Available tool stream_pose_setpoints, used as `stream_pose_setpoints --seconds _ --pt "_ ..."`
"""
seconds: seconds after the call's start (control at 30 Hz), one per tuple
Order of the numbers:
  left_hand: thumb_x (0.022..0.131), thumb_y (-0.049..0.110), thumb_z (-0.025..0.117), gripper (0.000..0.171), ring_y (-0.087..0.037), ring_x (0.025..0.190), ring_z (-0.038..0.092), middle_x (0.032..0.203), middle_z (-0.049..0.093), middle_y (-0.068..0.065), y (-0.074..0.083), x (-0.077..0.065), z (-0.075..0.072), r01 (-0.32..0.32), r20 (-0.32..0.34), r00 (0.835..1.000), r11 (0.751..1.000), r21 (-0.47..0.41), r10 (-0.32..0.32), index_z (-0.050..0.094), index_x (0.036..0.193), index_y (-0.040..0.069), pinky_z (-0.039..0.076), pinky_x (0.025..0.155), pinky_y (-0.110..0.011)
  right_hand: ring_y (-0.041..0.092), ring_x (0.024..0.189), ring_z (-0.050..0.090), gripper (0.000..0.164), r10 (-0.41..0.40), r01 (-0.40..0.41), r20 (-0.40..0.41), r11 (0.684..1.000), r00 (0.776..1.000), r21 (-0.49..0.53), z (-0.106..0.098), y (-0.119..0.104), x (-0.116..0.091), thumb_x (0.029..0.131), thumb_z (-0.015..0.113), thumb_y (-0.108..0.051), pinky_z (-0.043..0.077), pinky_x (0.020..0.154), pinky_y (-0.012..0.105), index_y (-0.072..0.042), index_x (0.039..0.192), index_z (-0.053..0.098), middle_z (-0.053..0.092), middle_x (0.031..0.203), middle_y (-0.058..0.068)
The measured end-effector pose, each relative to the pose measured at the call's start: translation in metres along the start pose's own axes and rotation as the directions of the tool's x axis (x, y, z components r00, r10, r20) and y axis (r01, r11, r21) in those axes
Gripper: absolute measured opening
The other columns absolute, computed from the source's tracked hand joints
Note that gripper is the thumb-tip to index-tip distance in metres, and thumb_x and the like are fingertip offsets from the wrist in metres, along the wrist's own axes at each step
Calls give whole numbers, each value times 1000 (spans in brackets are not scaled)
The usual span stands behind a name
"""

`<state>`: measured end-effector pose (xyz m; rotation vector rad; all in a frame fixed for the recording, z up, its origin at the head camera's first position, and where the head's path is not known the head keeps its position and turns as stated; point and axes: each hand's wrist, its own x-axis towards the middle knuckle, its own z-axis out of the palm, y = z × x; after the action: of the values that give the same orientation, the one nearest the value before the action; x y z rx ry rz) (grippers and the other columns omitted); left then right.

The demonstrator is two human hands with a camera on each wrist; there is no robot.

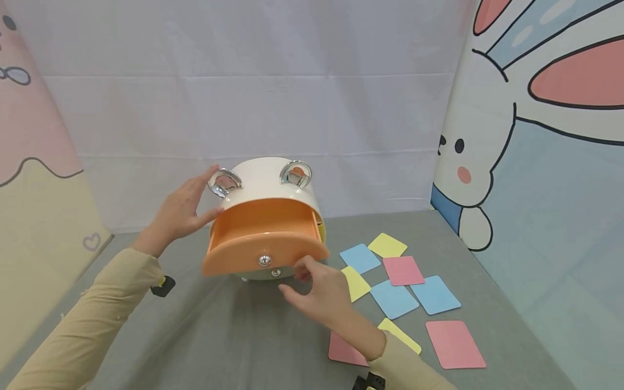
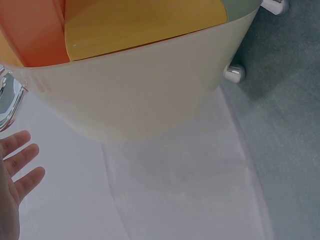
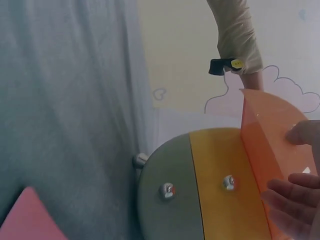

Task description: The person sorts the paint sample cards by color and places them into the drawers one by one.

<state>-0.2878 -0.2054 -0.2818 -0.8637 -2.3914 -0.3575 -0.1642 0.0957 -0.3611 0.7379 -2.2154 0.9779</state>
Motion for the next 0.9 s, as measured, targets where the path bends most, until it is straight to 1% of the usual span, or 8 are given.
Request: stream_pose_setpoints --seconds 0.13,0.23,0.3,0.43,0.53,0.6,0.8,0.9 --pt "83 46 57 80 -36 116 44 133 44 -17 0 0 0 -4 -4 1000 1000 -7 4 18 146 18 41 85 -54 1 66 56 31 40 -33 126 998 991 -56 -17 19 -12 66 78 -25 47 58 18 -13 87 60 60 74 -10" --pt "83 47 56 80 -35 116 44 134 43 -16 -1 0 0 -8 -7 1000 1000 -8 8 17 146 18 41 85 -54 4 73 57 33 117 -92 242 990 963 -109 -31 33 -23 69 76 -28 47 63 21 -15 94 61 60 81 -11" --pt "83 48 56 80 -35 116 44 134 43 -15 -1 -1 1 -8 -6 1000 1000 -5 8 16 146 19 41 85 -53 8 78 58 36 176 -133 313 979 933 -154 -40 42 -31 70 75 -33 47 65 23 -15 99 61 60 86 -10" --pt "84 49 55 79 -35 116 44 134 43 -15 -1 -1 2 -7 -4 1000 1000 -8 7 17 146 19 41 85 -53 17 88 58 48 290 -221 446 955 847 -200 -55 60 -49 71 74 -38 47 68 29 -11 108 59 61 100 -3" --pt "84 50 55 79 -35 115 44 134 44 -15 -1 0 2 -13 -4 1000 1000 -14 13 18 146 18 41 85 -53 20 91 57 53 319 -247 499 947 806 -206 -63 72 -64 70 75 -37 47 69 31 -7 110 58 60 106 1" --pt "84 50 54 79 -35 115 44 133 44 -15 -1 1 3 -16 -8 1000 1000 -15 16 19 146 17 41 85 -53 20 91 56 54 308 -235 516 951 799 -203 -67 78 -73 69 75 -37 47 70 32 -6 109 58 59 106 1" --pt "83 49 55 80 -35 113 45 131 46 -17 0 0 2 -23 -6 1000 1000 -13 23 18 146 17 42 84 -53 13 90 53 62 203 -105 543 973 815 -206 -68 87 -97 67 74 -45 47 74 31 -5 111 57 51 106 -3" --pt "83 48 56 80 -35 112 46 129 47 -18 1 0 2 -23 -3 1000 1000 -10 23 18 146 17 42 83 -53 8 90 50 67 181 -62 564 973 806 -224 -65 90 -105 66 73 -51 47 74 28 -7 113 56 47 109 -6"
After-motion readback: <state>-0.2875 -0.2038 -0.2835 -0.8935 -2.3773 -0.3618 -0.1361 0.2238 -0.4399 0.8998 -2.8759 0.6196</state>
